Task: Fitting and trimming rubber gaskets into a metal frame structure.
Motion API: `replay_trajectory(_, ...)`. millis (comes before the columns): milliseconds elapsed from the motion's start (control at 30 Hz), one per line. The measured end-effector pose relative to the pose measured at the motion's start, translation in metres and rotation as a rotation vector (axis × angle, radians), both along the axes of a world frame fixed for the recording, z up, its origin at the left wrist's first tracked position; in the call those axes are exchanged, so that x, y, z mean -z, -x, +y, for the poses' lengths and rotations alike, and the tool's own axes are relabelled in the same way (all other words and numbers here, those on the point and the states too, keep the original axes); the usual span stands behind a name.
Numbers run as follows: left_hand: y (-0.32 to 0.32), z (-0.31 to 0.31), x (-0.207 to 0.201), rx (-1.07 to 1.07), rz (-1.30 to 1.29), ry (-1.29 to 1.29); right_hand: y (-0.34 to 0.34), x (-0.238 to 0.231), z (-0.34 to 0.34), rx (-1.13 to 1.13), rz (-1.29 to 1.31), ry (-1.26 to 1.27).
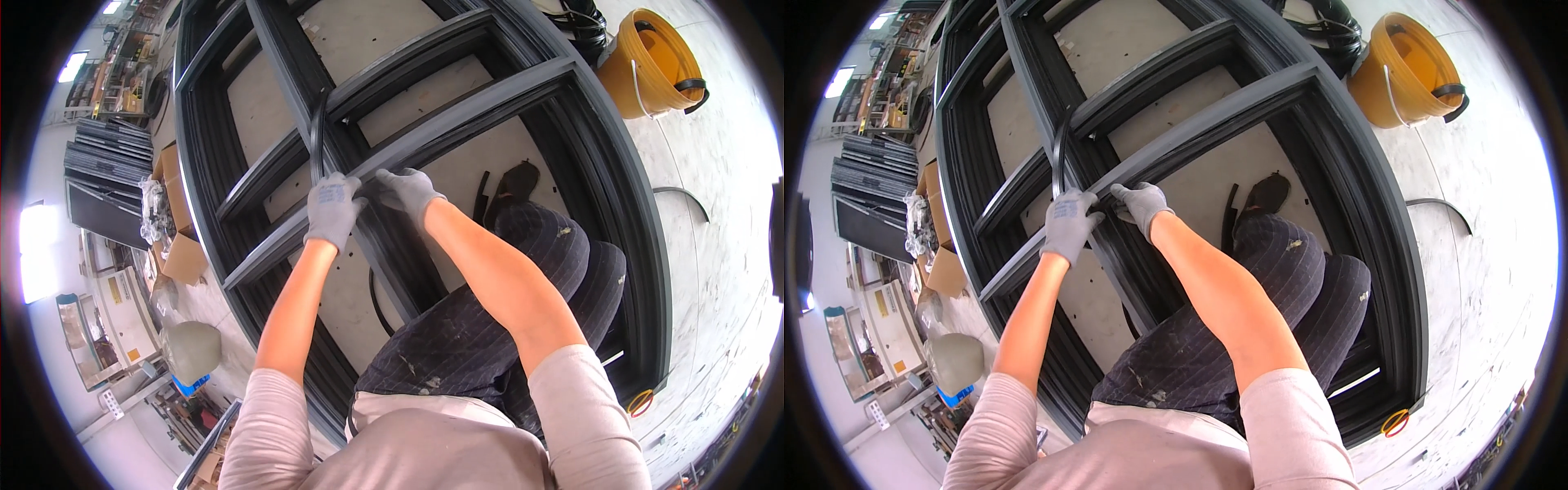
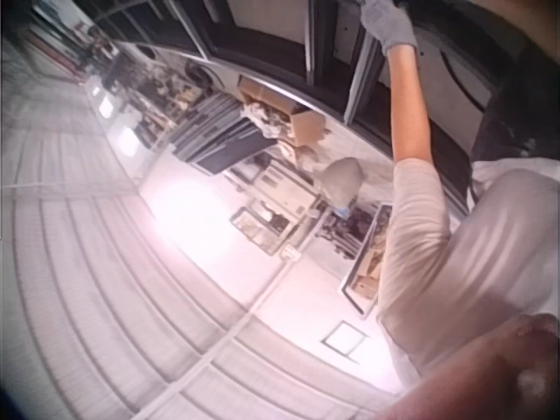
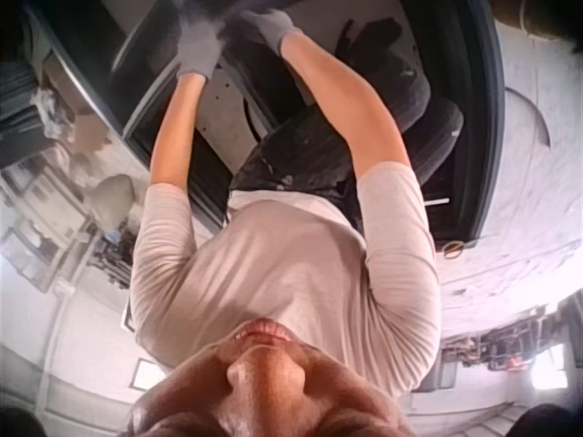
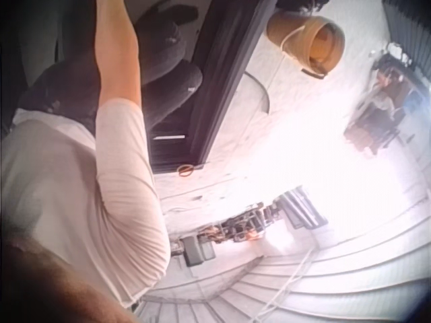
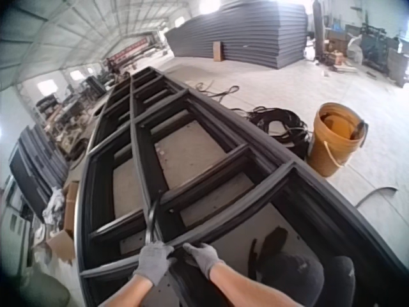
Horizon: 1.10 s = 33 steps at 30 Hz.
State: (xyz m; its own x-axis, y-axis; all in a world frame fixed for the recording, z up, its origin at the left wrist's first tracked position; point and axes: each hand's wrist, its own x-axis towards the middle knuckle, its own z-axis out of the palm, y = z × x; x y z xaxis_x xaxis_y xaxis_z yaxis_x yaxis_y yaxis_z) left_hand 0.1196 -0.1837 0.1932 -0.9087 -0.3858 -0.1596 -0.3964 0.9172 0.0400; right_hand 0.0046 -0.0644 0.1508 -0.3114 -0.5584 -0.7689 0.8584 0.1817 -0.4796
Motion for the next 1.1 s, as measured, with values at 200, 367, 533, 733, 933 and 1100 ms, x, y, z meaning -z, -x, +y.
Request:
replay_trajectory(200, 0.042, -0.016, 0.011, -0.079, -0.134, -0.238, 0.046, 0.027, 0.027, -0.333, 1.097, 0.245)
replay_trajectory(367, 0.031, -0.037, -0.005, -0.139, -0.183, -0.336, 0.058, -0.156, 0.147, 0.242, 0.67, 0.299)
replay_trajectory(533, 0.032, -0.038, -0.006, -0.095, -0.239, -0.259, 0.003, -0.161, 0.34, 0.608, 0.945, -0.497)
replay_trajectory(733, 0.035, -0.031, 0.002, -0.019, -0.24, -0.183, -0.172, -0.098, 0.595, 0.926, 0.722, -1.037)
replay_trajectory(933, 0.038, -0.05, 0.024, 0.211, -0.329, -0.15, -0.338, -0.06, 0.687, 0.98, 0.657, -1.491)
replay_trajectory(1100, 0.033, -0.101, 0.054, 0.104, -0.242, -0.011, -0.363, -0.073, 0.683, 0.883, 0.397, -1.76)
